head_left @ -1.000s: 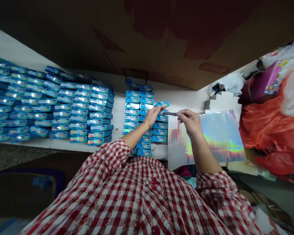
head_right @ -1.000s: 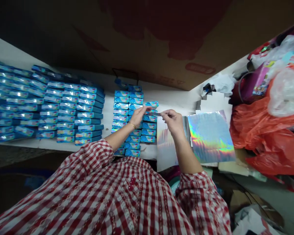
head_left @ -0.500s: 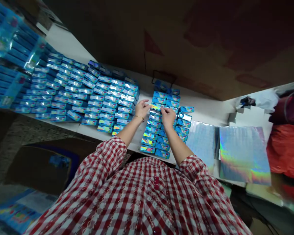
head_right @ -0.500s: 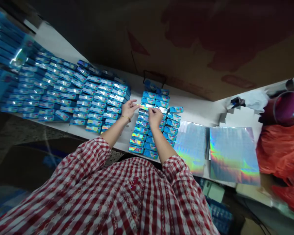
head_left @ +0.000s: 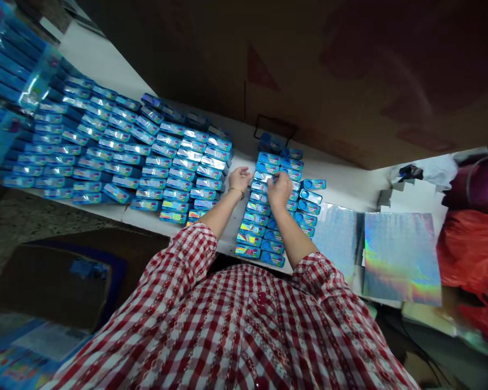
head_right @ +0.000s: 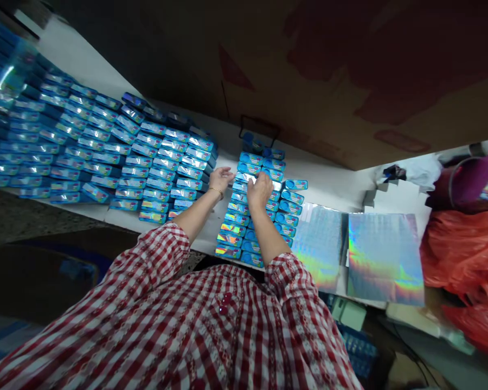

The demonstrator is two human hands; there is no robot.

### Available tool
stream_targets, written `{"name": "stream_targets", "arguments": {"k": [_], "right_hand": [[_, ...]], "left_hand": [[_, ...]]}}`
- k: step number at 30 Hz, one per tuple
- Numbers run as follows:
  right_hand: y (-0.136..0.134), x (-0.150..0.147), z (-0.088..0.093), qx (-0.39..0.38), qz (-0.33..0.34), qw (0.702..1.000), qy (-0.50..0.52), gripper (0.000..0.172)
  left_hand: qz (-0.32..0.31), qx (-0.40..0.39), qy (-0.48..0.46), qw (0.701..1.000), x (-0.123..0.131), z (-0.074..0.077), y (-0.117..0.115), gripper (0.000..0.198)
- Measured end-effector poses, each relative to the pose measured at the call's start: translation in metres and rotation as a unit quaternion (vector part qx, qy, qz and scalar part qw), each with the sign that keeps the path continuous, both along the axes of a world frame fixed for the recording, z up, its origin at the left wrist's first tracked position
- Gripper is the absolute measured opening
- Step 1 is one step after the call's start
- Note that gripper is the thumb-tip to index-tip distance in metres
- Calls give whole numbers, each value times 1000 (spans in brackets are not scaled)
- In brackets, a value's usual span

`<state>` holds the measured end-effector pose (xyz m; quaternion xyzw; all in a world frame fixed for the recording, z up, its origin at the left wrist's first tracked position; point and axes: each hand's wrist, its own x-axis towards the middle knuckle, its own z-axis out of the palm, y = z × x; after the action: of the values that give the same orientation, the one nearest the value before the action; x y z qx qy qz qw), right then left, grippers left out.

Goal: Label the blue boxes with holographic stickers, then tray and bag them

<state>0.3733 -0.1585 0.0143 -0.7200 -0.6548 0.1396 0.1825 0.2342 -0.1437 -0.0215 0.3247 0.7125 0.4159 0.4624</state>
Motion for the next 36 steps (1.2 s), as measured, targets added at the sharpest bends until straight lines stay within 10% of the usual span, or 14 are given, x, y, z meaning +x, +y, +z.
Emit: {"name": "stream_targets", "arguments": {"k": [8,14,19,28,36], "right_hand": [[-14,14,16,-15,224,967,-121,42],[-37,109,22,66,56,996,-30,40],[-51,227,5,58,-42,997,40,42],[-29,286,-46,-122,62,984,-114,32],[-34,302,-27,-102,109,988,-33,14]], "left_hand": [[-225,12,240,944,-8,11,-11,40],[-226,127,335,906,44,59,-18,35],[-398,199,304,842,132,92,-29,32],[-461,177,316,810,184,90,-30,26],[-579,136,363,717,250,80,-27,28]]}}
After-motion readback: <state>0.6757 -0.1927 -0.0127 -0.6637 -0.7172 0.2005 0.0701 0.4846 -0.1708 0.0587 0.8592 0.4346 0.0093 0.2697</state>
